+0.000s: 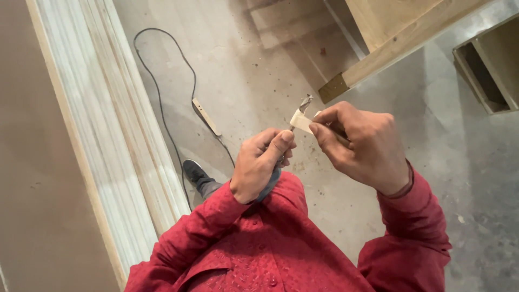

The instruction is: The recorder is wrapping masking tape around a drill bit on a power drill, likely to serve as a depth guide for drilling.

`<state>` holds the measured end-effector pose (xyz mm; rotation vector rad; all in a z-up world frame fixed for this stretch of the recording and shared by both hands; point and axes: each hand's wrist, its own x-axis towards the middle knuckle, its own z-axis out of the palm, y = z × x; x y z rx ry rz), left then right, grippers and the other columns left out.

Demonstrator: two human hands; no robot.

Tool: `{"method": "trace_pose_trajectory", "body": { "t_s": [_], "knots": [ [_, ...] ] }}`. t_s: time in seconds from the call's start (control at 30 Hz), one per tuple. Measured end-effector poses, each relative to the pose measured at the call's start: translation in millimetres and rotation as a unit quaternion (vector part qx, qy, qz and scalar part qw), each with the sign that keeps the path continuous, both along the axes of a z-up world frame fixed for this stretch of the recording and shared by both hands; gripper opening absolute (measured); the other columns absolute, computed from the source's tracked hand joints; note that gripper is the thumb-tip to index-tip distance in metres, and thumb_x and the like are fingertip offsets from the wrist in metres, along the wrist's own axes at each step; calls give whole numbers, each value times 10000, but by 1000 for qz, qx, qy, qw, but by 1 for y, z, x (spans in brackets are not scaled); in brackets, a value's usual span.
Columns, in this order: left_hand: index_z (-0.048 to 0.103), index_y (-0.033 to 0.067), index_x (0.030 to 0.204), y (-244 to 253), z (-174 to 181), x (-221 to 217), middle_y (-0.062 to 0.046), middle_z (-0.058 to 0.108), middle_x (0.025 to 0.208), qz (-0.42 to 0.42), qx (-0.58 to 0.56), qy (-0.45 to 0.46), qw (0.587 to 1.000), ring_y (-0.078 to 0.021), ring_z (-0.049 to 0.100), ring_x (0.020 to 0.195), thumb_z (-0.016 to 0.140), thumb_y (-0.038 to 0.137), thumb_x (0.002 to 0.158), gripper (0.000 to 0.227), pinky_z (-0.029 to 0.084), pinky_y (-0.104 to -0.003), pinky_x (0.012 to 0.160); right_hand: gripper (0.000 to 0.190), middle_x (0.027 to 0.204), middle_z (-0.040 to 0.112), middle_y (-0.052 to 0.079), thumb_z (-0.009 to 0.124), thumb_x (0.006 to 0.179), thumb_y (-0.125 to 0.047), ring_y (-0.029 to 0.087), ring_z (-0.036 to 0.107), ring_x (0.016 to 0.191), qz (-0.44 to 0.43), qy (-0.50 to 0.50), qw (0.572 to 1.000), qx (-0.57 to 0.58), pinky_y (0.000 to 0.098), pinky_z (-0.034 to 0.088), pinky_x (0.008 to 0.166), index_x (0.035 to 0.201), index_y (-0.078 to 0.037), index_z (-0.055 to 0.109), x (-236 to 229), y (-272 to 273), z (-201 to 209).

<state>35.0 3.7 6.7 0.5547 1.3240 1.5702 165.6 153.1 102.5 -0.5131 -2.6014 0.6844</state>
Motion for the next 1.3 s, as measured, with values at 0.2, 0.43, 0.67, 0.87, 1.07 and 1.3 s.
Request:
{"method": "trace_pose_trajectory", "body": {
  "t_s": [0.2, 0.43, 0.67, 0.87, 1.07, 1.3],
  "knots": [
    [702, -33, 971, 2, -9, 1, -30, 640, 789, 12, 3, -27, 1000, -100, 580, 711, 620, 311, 1033, 359, 507, -259, 658, 128, 773, 697, 87, 777, 965, -145, 190, 679, 617, 11, 19, 1000, 22, 316, 506, 559, 992, -53, 692, 2, -2, -1],
    [696, -28, 954, 0, -6, -5, -32, 626, 774, 9, 19, -33, 999, -103, 570, 693, 610, 320, 1044, 370, 506, -264, 649, 136, 741, 700, 72, 773, 973, -145, 183, 687, 623, 19, 14, 999, 24, 317, 509, 565, 1020, -53, 685, -7, 10, -15],
    [673, -3, 933, -4, -9, -11, -21, 612, 753, -29, 44, -34, 998, -106, 570, 679, 572, 309, 1069, 355, 483, -262, 629, 130, 913, 741, 74, 693, 1031, -68, 117, 757, 842, 59, 99, 974, -195, 265, 610, 720, 1079, 17, 606, -15, 19, -62],
    [663, 0, 920, -7, -7, -12, -15, 598, 751, -40, 53, -49, 997, -101, 551, 674, 568, 305, 1077, 356, 463, -259, 625, 128, 974, 727, 71, 662, 1051, -51, 97, 709, 915, 127, 141, 929, -319, 265, 606, 823, 1095, 19, 564, -15, 30, -85],
    [675, -13, 936, -8, -4, -12, -21, 612, 782, -85, 56, -39, 994, -106, 579, 714, 578, 285, 1072, 341, 490, -261, 665, 91, 1014, 735, 81, 639, 1045, -16, 136, 708, 955, 197, 95, 930, -294, 291, 590, 841, 1123, 11, 601, -17, 51, -72],
    [691, -32, 983, -10, -13, -6, -36, 632, 829, -122, 62, -67, 988, -116, 586, 756, 588, 273, 1073, 335, 495, -272, 702, 139, 1089, 710, 84, 630, 1032, -26, 143, 690, 1036, 305, 51, 890, -335, 311, 572, 895, 1171, -19, 624, -13, 70, -75]
  ]
}}
